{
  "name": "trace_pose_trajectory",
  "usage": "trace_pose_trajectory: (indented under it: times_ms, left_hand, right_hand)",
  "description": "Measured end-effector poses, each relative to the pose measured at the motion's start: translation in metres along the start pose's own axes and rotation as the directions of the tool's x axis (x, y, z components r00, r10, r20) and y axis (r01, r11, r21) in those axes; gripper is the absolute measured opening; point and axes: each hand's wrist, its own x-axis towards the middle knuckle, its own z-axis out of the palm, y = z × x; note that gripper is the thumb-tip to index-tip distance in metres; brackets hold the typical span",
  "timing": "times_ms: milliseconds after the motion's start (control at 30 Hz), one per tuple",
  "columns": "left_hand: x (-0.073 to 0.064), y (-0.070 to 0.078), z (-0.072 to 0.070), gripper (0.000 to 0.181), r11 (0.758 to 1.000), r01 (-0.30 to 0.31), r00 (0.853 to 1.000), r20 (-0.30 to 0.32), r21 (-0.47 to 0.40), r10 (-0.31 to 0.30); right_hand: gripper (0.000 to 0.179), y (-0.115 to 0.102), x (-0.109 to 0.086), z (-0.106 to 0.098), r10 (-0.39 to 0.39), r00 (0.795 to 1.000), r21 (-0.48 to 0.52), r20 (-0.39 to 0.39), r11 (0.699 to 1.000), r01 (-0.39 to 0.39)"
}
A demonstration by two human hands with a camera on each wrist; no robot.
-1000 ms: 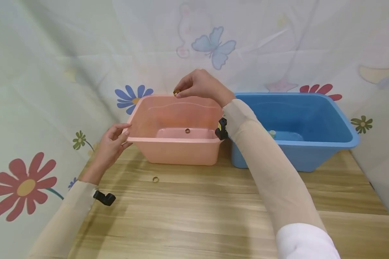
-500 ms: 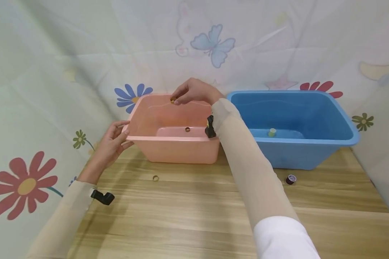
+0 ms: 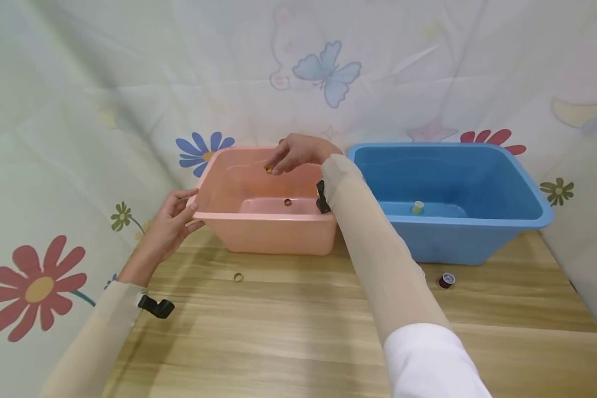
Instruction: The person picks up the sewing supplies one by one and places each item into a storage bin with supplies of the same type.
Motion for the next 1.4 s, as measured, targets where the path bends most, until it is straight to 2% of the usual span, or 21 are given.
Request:
trace_pose_trajectory:
  times_ms: [267,433,600,667,900,1133,1400]
  left_hand:
    - [-0.004,-0.001,0.001,0.047,1.0,-0.01,1.0,-0.002,0.005,0.01]
    - [-0.006,0.0,0.002,0.047,1.0,-0.016,1.0,-0.001,0.012,0.016]
    - [-0.008,0.001,0.003,0.047,1.0,-0.019,1.0,-0.014,0.01,0.019]
    - [-0.008,0.001,0.003,0.046,1.0,-0.019,1.0,-0.016,0.012,0.019]
    - [-0.01,0.003,0.005,0.047,1.0,-0.012,1.0,-0.01,0.022,0.012]
    - [-0.009,0.002,0.009,0.045,1.0,-0.009,1.0,-0.008,0.025,0.01]
    - [-0.009,0.004,0.011,0.045,0.999,-0.011,1.0,-0.005,0.031,0.011]
  right_hand:
    - [0.033,-0.002,0.005,0.014,-0.049,0.996,0.041,0.077,0.998,0.046]
    - [0.034,-0.005,0.003,0.021,-0.02,0.996,0.035,0.082,0.999,0.018]
    - [0.035,-0.008,0.007,0.024,-0.036,0.994,0.042,0.099,0.999,0.032]
    - [0.035,-0.007,0.011,0.026,-0.067,0.992,0.063,0.109,0.996,0.06]
    - [0.036,0.0,0.028,0.031,-0.117,0.987,0.014,0.111,0.993,0.116]
    - [0.042,-0.002,0.028,0.035,-0.083,0.988,0.077,0.13,0.994,0.073]
    - [0.036,-0.005,0.028,0.035,-0.091,0.991,0.063,0.097,0.994,0.086]
